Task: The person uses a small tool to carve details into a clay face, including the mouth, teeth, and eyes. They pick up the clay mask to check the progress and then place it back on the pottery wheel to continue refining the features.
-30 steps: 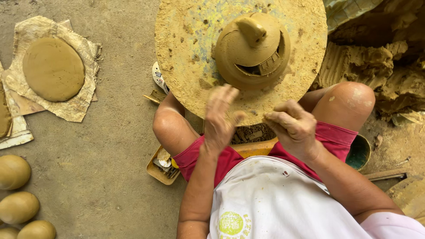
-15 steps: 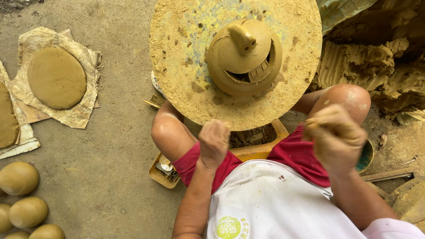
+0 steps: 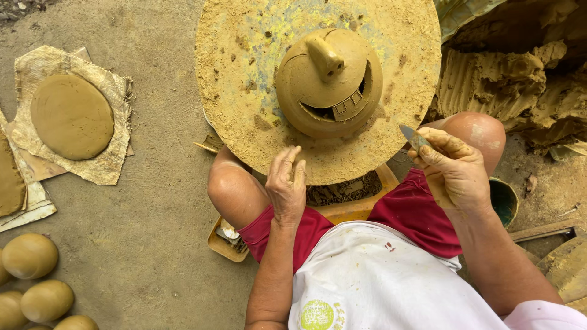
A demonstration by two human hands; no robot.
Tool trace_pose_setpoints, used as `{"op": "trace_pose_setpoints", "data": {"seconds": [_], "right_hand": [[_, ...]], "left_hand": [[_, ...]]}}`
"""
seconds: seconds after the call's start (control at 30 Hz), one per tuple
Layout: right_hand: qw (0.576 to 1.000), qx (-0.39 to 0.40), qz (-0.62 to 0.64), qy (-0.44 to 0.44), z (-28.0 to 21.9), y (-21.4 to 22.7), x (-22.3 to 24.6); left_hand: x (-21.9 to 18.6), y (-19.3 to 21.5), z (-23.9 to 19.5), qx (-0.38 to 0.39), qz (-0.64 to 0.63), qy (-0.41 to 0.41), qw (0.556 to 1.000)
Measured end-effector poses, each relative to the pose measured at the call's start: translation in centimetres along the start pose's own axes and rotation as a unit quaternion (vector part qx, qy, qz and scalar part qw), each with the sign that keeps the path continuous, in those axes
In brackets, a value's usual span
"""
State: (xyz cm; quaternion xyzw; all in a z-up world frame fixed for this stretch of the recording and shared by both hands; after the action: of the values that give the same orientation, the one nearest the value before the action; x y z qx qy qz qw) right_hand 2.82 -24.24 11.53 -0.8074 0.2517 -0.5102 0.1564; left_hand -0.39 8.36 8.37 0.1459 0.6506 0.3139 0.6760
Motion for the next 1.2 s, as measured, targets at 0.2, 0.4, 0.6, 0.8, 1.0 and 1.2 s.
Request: {"op": "trace_pose_setpoints", "data": {"seconds": [0.2,0.4,0.6,0.8,1.0,1.2], "right_hand": [[1.000,0.002,-0.004,0.017,0.5,1.0,-0.2],[0.958,0.089,-0.246,0.118,1.4,-1.6,1.0],[0.949,0.081,-0.266,0.150,5.8,-1.9,2.5],[0.937,0.062,-0.268,0.217,10.0,-3.1,2.2],[0.942,0.052,-0.240,0.229,11.2,-2.9,1.3],[0.960,0.039,-0.188,0.204,11.1,-3.4,0.6]], "left_hand": [[-5.0,-0.8,3.1,-0.050,0.134,-0.163,0.976],[-8.3,0.0,7.0,-0.025,0.111,-0.109,0.988],[-8.6,-0.3,7.1,-0.044,0.085,-0.110,0.989],[-7.3,-2.0,9.1,-0.017,0.085,-0.078,0.993],[-6.9,-3.6,9.5,0.019,0.088,-0.060,0.994],[-7.2,-3.7,9.8,0.013,0.085,-0.063,0.994]]}}
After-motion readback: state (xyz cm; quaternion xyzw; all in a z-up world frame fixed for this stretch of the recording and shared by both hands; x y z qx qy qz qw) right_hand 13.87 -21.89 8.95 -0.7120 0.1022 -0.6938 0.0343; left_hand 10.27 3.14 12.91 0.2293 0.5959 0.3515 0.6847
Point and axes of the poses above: each hand's wrist, its own z-axis towards the middle knuckle, its own y-axis out of the back of the hand, x = y × z, the point moved 9 cm from there along z, towards the middle knuckle, and after that the axes turned 4 degrees about x, right-handed, at the moved point
